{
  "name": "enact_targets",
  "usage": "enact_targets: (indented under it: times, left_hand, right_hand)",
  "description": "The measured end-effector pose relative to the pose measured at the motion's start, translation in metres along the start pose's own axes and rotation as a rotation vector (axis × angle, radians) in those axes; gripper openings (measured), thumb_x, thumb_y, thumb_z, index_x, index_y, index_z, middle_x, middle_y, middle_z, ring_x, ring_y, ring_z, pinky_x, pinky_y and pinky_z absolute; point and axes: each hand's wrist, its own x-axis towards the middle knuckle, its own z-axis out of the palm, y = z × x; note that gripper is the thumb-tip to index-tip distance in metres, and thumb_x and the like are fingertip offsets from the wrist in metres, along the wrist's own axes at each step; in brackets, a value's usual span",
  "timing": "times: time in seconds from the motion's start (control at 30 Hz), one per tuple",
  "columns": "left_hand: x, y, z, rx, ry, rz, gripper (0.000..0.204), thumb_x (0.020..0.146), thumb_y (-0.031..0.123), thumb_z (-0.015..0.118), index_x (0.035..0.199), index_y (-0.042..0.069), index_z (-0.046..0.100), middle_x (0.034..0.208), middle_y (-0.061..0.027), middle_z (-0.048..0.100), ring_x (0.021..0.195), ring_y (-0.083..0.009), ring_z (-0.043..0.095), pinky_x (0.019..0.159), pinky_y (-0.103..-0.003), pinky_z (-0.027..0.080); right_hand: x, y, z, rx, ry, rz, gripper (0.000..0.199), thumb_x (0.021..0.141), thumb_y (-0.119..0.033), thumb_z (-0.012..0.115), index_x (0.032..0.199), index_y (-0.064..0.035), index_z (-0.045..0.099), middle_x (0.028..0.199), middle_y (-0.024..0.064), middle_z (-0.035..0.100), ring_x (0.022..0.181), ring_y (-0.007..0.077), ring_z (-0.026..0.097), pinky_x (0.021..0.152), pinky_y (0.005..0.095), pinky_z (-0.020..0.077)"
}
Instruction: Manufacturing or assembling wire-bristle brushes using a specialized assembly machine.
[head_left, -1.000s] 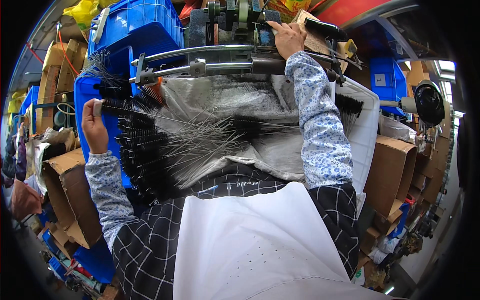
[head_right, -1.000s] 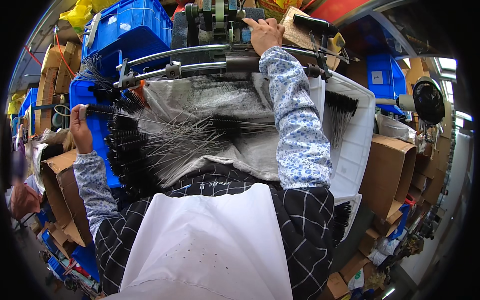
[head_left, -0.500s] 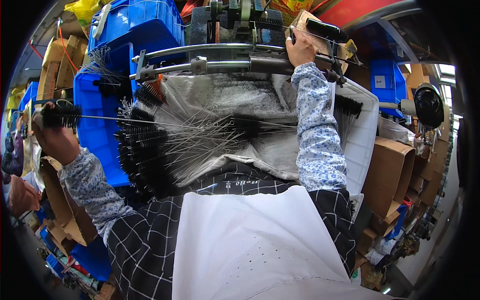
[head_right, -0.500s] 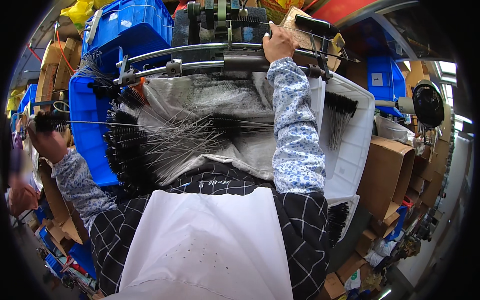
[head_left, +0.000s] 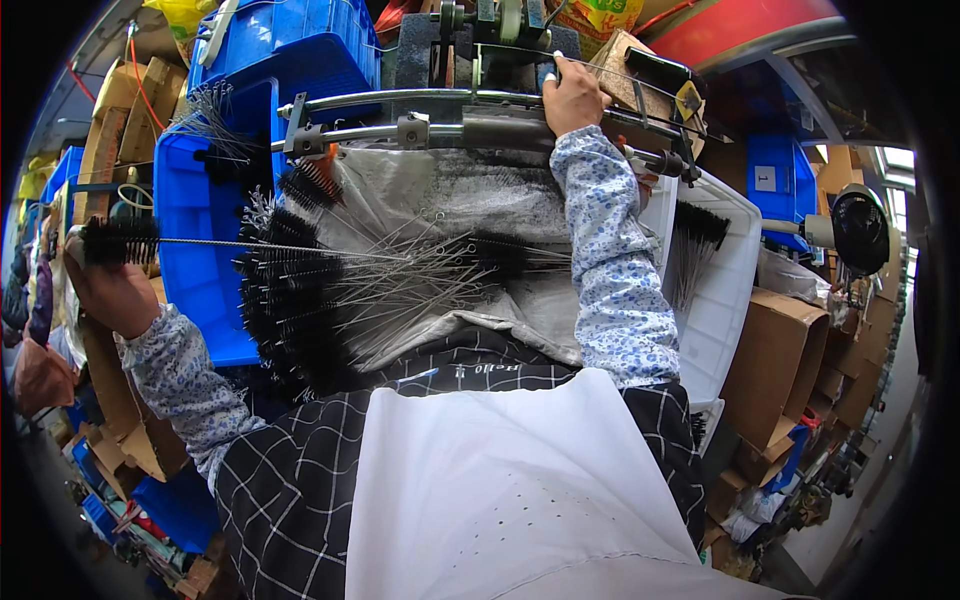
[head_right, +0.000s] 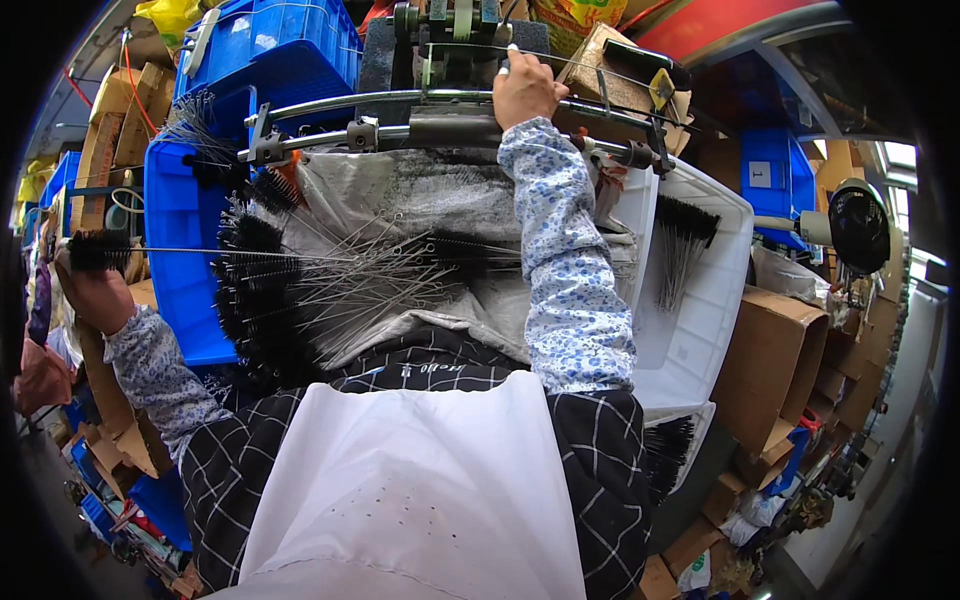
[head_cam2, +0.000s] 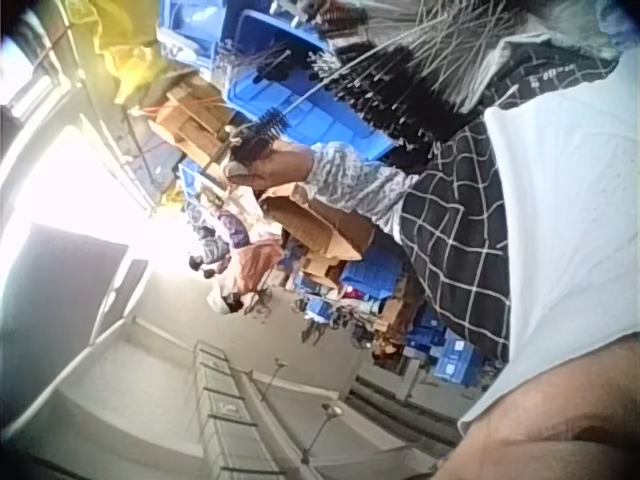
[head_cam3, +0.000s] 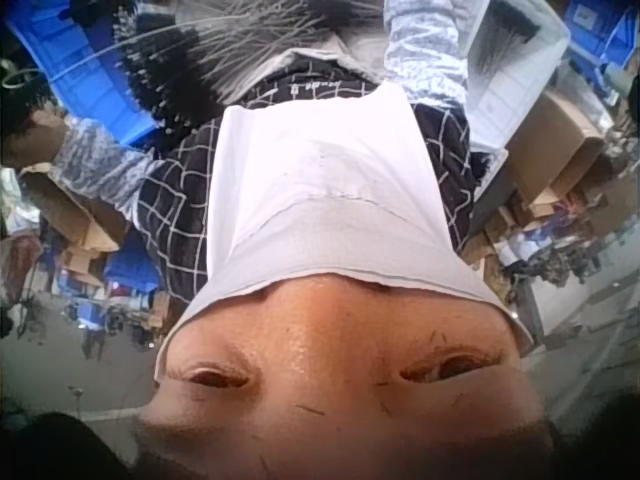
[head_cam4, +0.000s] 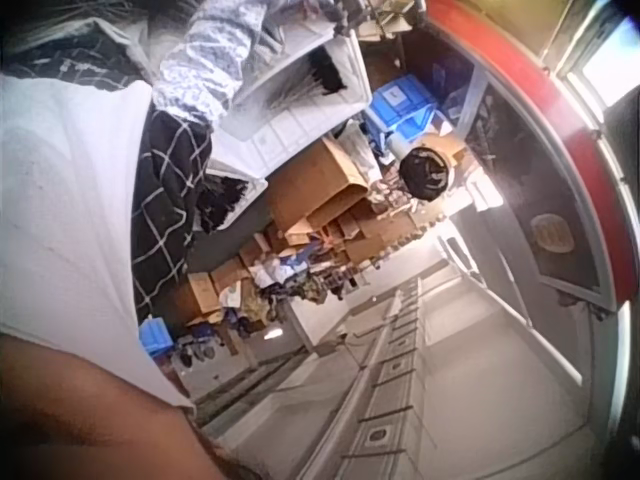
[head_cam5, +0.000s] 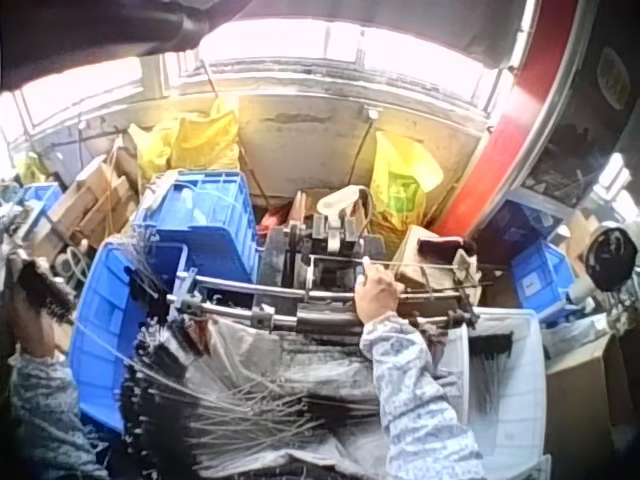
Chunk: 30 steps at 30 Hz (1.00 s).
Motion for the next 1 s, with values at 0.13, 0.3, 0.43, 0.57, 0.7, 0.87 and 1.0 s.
enact_targets:
  times: [0.13,0.3,0.43,0.57,0.7,0.87,1.0]
  left_hand:
    - [0.006,0.028,0.016,-0.44,0.048,-0.272,0.027,0.071,-0.001,0.051,0.098,0.001,0.053,0.092,-0.0122,0.055,0.084,-0.0254,0.053,0.076,-0.032,0.044]
    - [0.003,0.05,0.038,-1.186,0.144,-0.708,0.023,0.08,0.007,0.046,0.102,0.0,0.047,0.092,-0.0076,0.054,0.08,-0.0158,0.054,0.072,-0.026,0.045]
    - [0.0,0.052,0.036,-1.417,0.089,-0.824,0.026,0.077,0.006,0.051,0.102,0.003,0.049,0.096,-0.0087,0.054,0.085,-0.0184,0.054,0.074,-0.027,0.045]
    - [0.0,0.068,0.034,-1.385,0.055,-0.848,0.018,0.081,0.006,0.044,0.098,0.002,0.048,0.087,-0.0045,0.053,0.075,-0.01,0.052,0.065,-0.02,0.043]
    - [0.006,0.085,0.043,-1.506,-0.057,-0.797,0.022,0.083,0.01,0.046,0.104,0.002,0.047,0.092,-0.006,0.054,0.082,-0.0126,0.053,0.07,-0.021,0.045]
    - [0.022,0.137,0.058,-1.705,-0.386,-0.718,0.018,0.085,0.018,0.046,0.092,0.001,0.048,0.077,-0.0035,0.056,0.067,-0.007,0.054,0.062,-0.019,0.045]
    - [0.024,0.149,0.062,-1.781,-0.574,-0.707,0.018,0.086,0.018,0.044,0.093,0.001,0.045,0.078,-0.0046,0.056,0.067,-0.0085,0.055,0.062,-0.021,0.046]
  right_hand:
    - [-0.004,-0.032,0.002,-0.044,0.001,-0.013,0.03,0.075,-0.017,0.051,0.104,-0.0121,0.055,0.096,0.0018,0.056,0.091,0.0168,0.051,0.078,0.0393,0.0327]
    - [-0.007,-0.033,0.003,-0.069,0.023,-0.045,0.028,0.075,-0.018,0.051,0.103,-0.0128,0.055,0.095,0.0007,0.056,0.089,0.0173,0.052,0.079,0.039,0.033]
    - [-0.003,-0.007,-0.012,-0.083,-0.045,0.004,0.03,0.075,-0.016,0.053,0.105,-0.0136,0.054,0.1,0.0011,0.055,0.09,0.0164,0.052,0.082,0.041,0.0315]
    - [0.007,0.045,-0.014,-0.086,-0.028,-0.001,0.032,0.075,-0.023,0.052,0.106,-0.0157,0.054,0.1,0.0027,0.056,0.092,0.0182,0.053,0.083,0.0424,0.0315]
    - [0.033,0.058,-0.052,0.027,-0.29,0.205,0.03,0.078,-0.035,0.045,0.101,-0.0216,0.058,0.106,0.004,0.055,0.1,0.0213,0.05,0.084,0.0471,0.031]
    - [0.049,0.083,-0.037,-0.413,-0.203,0.017,0.032,0.082,-0.034,0.038,0.107,-0.0224,0.052,0.11,0.0047,0.051,0.109,0.0295,0.04,0.09,0.0524,0.0237]
    - [0.05,0.117,-0.078,-0.027,-0.386,-0.185,0.027,0.083,-0.032,0.044,0.101,-0.0156,0.056,0.096,0.0106,0.057,0.089,0.0295,0.053,0.077,0.0355,0.0419]
